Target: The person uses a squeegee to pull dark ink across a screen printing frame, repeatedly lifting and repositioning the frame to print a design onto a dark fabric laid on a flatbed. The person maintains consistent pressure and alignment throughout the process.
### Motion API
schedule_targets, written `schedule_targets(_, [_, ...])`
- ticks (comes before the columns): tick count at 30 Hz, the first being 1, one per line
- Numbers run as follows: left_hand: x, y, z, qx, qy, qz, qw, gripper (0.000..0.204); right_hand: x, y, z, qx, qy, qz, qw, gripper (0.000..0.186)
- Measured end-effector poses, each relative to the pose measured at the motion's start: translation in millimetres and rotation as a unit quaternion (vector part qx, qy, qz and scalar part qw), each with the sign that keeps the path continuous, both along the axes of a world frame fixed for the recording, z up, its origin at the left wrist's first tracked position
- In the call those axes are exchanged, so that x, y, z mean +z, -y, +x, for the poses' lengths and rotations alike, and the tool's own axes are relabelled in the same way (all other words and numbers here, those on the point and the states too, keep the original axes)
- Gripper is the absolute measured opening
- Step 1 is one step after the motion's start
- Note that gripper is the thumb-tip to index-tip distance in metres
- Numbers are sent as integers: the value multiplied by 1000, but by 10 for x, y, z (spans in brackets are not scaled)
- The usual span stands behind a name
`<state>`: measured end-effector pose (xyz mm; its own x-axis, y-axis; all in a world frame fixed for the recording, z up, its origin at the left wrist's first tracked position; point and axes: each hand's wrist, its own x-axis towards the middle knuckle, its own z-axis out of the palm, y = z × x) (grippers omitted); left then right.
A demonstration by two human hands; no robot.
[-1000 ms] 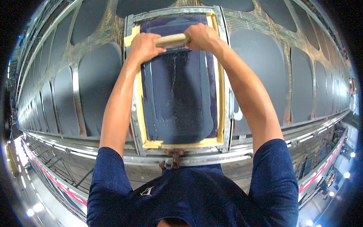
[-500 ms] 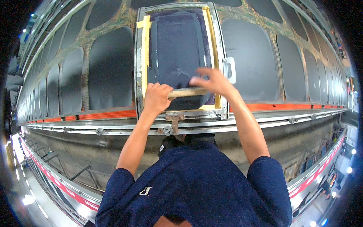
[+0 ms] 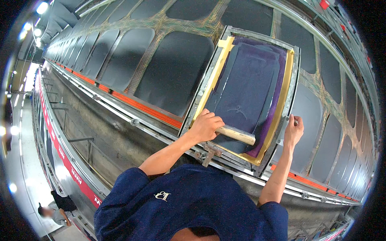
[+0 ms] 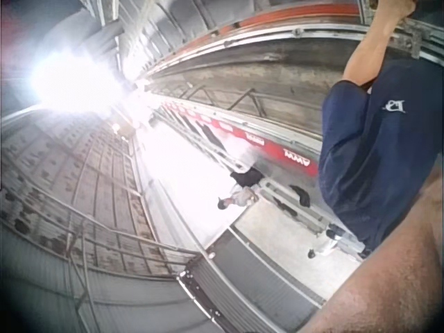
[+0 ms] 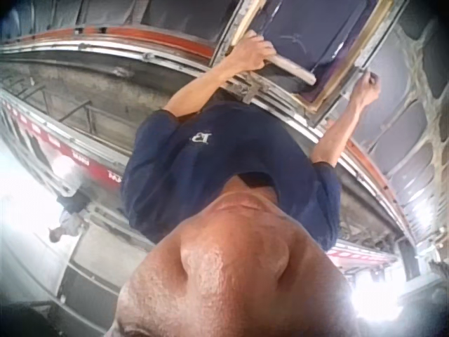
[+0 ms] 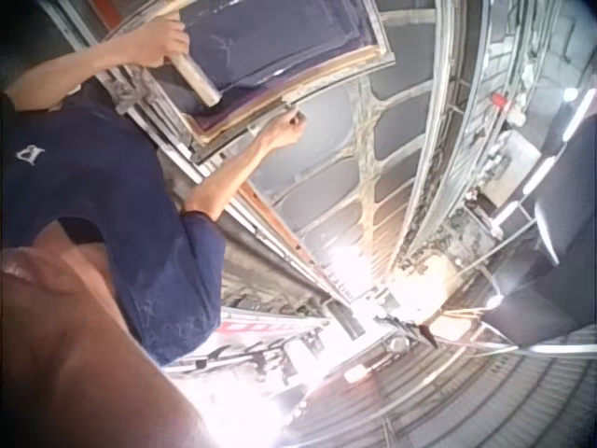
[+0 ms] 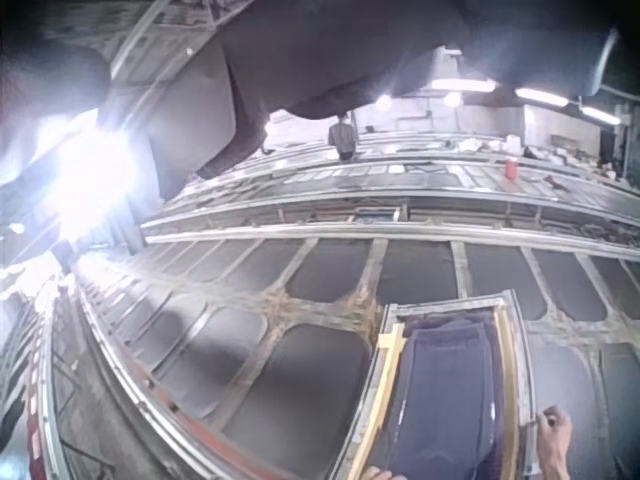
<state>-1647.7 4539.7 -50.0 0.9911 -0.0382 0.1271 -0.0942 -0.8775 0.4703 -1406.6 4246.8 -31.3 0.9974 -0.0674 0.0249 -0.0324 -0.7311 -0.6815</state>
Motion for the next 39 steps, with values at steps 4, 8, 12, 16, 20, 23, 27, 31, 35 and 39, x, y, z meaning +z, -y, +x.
schedule_targets(4, [98,-608,-209,-4,-3,73,997,35,-286,-527,-132,0,30,121,992,26])
schedule_targets(8, [29,-1695,-604,19,1,78,997,36,-899,-1648,-488,14,-9,174,985,28])
schedule_targets(12, [49,-2618,-1169,28,84,105,991,34,-948,-2832,-1018,11,5,183,983,29])
schedule_targets(16, [-6,-2821,-1608,13,94,120,988,29,-706,-3233,-1279,-7,5,142,990,29])
schedule_targets(20, [-120,-2926,-1826,-5,100,96,990,36,-751,-3295,-1256,-20,22,108,994,30])
schedule_targets(23, [-205,-3002,-1731,-10,89,96,991,37,-911,-3302,-1212,-23,-5,71,997,32])
schedule_targets(27, [-305,-3239,-1229,-16,108,97,989,37,-1033,-3288,-1153,-4,-4,-3,1000,33])
schedule_targets(31, [-349,-3678,-315,-15,121,99,988,35,-702,-3360,-1170,30,-53,-116,991,31])
schedule_targets(35, [-486,-4169,877,-35,108,130,985,40,-500,-3501,-686,140,-17,-82,987,38])
schedule_targets(39, [-466,-4481,1953,-77,143,140,977,31,-106,-4197,146,313,78,32,946,45])
